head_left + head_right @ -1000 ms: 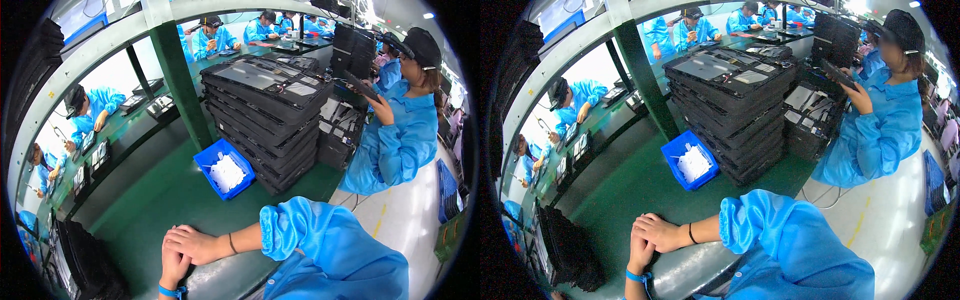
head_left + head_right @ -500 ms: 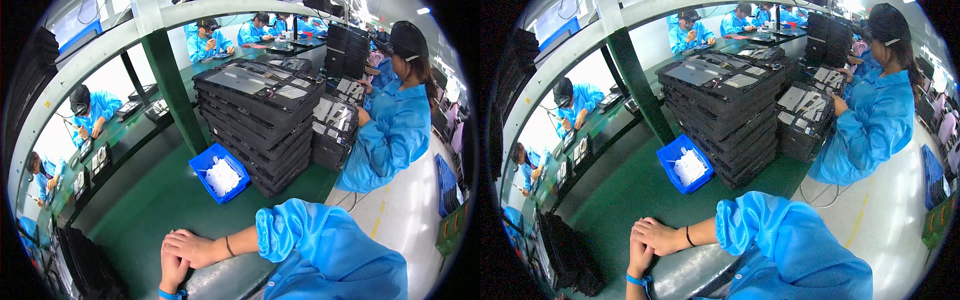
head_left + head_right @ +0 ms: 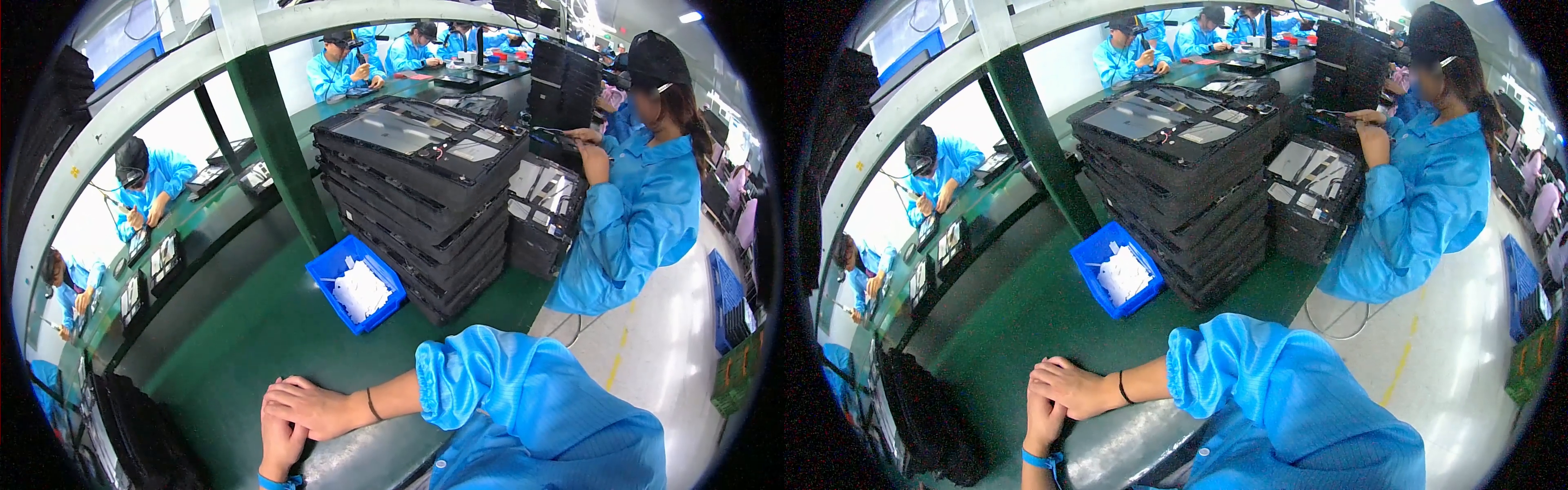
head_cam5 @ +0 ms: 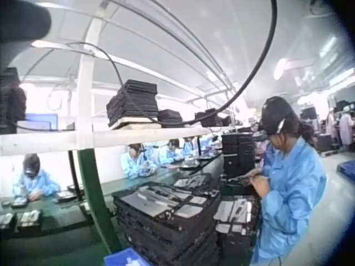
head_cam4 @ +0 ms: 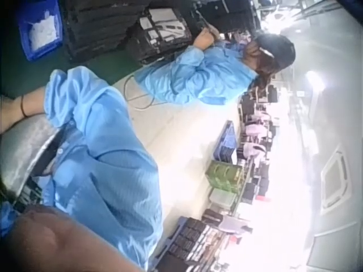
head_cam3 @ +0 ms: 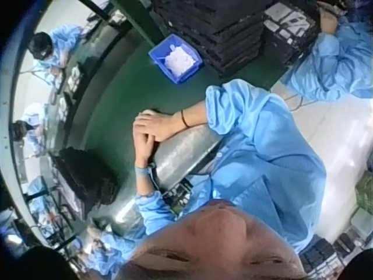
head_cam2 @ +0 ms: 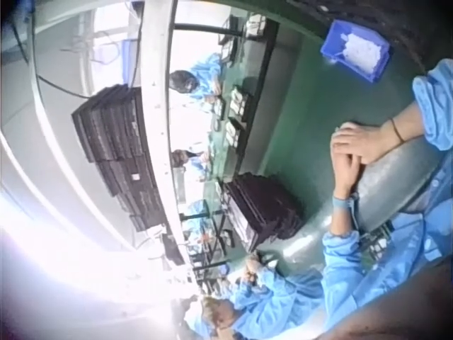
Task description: The person assembles tablet devices on an assembly line by positioning ribbon cables and pressing adhesive strips onto each tablet chassis by hand before passing them along the line.
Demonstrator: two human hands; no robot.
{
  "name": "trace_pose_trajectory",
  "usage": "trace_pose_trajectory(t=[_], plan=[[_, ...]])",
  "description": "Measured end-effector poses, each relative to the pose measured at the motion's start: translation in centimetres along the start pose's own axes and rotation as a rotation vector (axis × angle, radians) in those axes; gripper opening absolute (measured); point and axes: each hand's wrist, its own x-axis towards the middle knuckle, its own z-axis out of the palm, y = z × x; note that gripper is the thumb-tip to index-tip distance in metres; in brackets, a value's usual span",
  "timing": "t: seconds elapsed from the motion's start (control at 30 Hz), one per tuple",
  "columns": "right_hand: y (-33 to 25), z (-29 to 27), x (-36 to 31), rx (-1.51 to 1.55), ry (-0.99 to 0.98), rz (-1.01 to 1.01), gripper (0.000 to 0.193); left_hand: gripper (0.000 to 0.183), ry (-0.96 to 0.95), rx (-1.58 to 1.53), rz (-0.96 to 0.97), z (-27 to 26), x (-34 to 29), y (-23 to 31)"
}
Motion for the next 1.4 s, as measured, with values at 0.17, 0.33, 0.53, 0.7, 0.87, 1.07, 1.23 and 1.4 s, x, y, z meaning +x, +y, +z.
trace_pose_trajectory(t=[0.17, 0.33, 0.53, 0.7, 0.87, 1.07, 1.23, 1.4], plan=[[0.1, 0.3, 0.0, -0.04, 0.008, -0.013, 0.062, 0.039, 0.021, 0.004, 0.031, -0.2, 0.0, 0.4], [-0.1, 0.3, 0.1, -0.014, -0.02, 0.012, 0.063, 0.038, 0.031, 0.01, 0.027, 0.0, -0.3, -0.4], [0.1, -0.2, -0.1, -0.02, -0.05, 0.038, 0.063, 0.04, -0.005, 0.02, 0.039, 0.0, 0.4, 0.5], [-0.1, 0.3, 0.2, 0.024, -0.065, 0.037, 0.063, 0.041, 0.009, 0.001, -0.018, 0.1, -0.3, -0.4], [-0.4, -0.6, 0.5, 0.017, -0.086, 0.037, 0.063, 0.041, 0.008, 0.058, -0.003, -0.6, -0.1, -0.2], [-0.4, -0.9, 0.1, -0.002, -0.113, 0.045, 0.063, 0.041, 0.004, 0.077, 0.079, -0.3, 0.3, 0.5], [-0.9, -2.1, 0.7, -0.034, -0.169, 0.087, 0.063, 0.043, -0.026, 0.073, 0.083, -0.3, 0.4, 0.1], [-1.1, -1.8, 1.2, -0.053, -0.223, 0.109, 0.063, 0.044, -0.048, 0.074, 0.112, -0.8, 0.0, -0.3]])
